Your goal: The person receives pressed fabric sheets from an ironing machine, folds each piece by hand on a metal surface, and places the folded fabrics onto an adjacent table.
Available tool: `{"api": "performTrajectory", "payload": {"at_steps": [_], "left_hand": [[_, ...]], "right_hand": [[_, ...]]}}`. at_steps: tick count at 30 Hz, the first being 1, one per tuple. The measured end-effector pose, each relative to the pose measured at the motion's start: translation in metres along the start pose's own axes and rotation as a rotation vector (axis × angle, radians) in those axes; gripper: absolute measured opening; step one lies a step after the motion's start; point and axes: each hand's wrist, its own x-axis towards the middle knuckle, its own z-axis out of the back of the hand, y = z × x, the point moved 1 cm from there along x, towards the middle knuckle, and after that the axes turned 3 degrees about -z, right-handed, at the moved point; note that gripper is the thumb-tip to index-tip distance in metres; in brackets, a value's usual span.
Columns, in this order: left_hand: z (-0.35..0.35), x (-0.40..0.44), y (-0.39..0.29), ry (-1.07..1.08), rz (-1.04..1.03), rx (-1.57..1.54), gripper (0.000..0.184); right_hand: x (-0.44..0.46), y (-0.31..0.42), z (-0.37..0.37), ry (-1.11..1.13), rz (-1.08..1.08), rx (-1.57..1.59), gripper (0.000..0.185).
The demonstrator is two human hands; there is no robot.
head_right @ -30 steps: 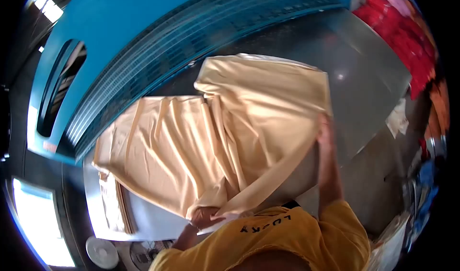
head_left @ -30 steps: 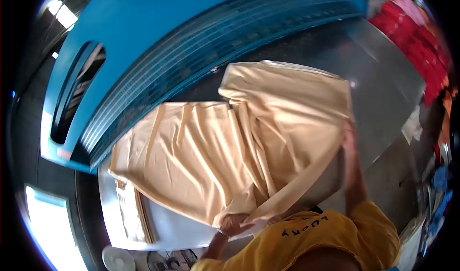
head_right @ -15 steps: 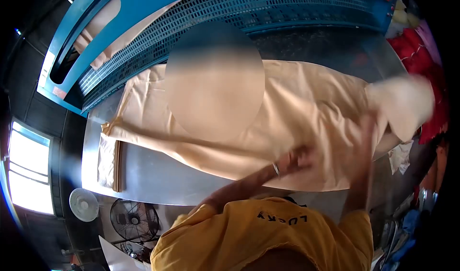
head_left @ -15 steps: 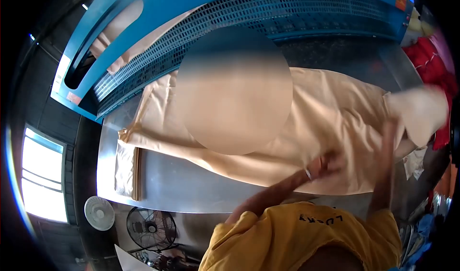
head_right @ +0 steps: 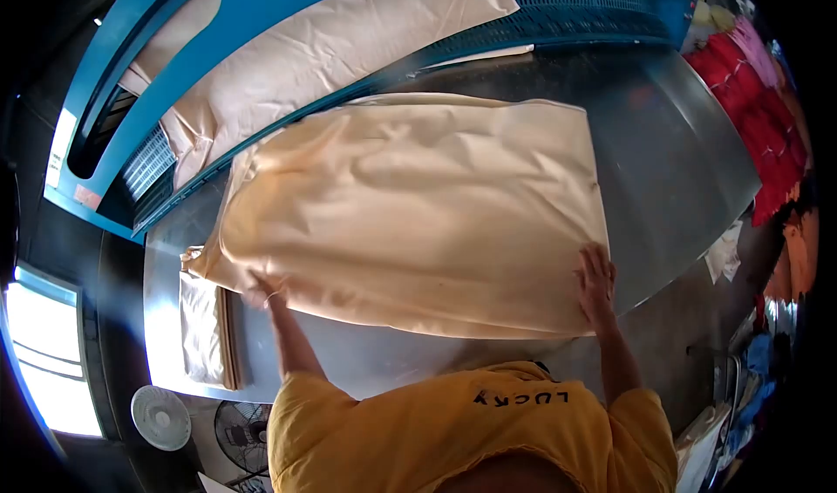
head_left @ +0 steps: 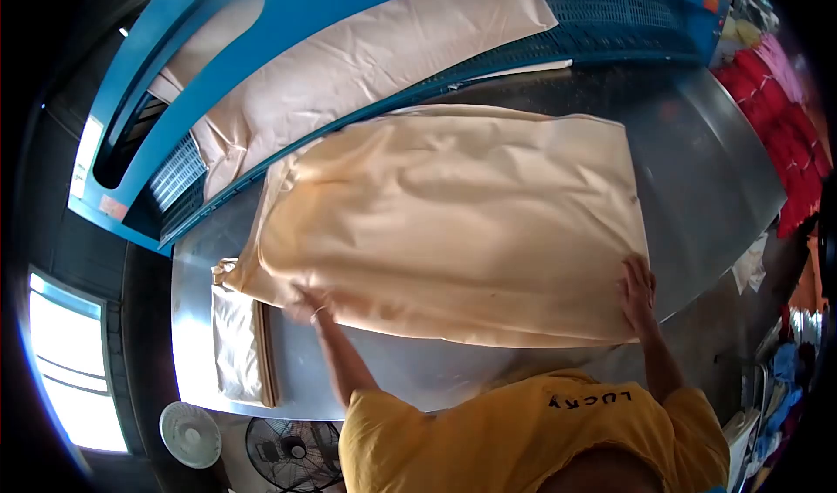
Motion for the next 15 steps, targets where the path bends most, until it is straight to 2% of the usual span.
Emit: {"api": "performTrajectory", "payload": {"at_steps": [1,3,5,6,7,9,10,11,12,13,15], "left_hand": [[0.019,0.031,0.023,-0.113,0.201,0.095,0.08],[0.047,0.035,0.004,-0.221,0.221,0.552,0.075],[0.029,0.064,0.019,0.094,0.37,-0.095,0.054],[0.013,0.065,0.008,0.169,0.229,-0.402,0.036],[-0.005,0.067,-0.004,0.08,0.079,-0.49,0.024],[-0.025,0.04,-0.067,0.332,-0.19,-0.377,0.016],[-0.027,-0.025,-0.125,0.385,-0.431,-0.576,0.016],[-0.045,-0.051,-0.145,0.648,-0.24,-0.661,0.019],[-0.082,-0.036,-0.107,0.841,-0.358,-0.548,0.021],[-0.069,-0.094,-0.122,1.068,-0.44,-0.382,0.02],[-0.036,-0.219,-0.16,1.508,-0.705,-0.05,0.022]], "right_hand": [[-0.009,-0.006,0.002,0.0,-0.058,-0.009,0.045],[-0.03,-0.013,0.006,0.0,-0.182,-0.025,0.048],[-0.036,-0.021,0.003,-0.057,-0.207,0.073,0.049],[-0.037,-0.028,-0.002,-0.11,-0.214,0.157,0.048],[-0.039,-0.035,-0.006,-0.16,-0.216,0.24,0.048],[-0.035,-0.024,-0.005,-0.064,-0.473,0.377,0.045],[-0.034,-0.021,-0.004,-0.021,-0.606,0.448,0.044],[-0.037,-0.027,-0.013,-0.084,-0.466,0.385,0.041],[-0.035,-0.033,-0.022,-0.054,-0.499,0.427,0.04],[-0.032,-0.043,-0.027,-0.004,-0.512,0.529,0.038],[-0.028,-0.05,-0.023,0.1,-0.675,1.197,0.037]]}}
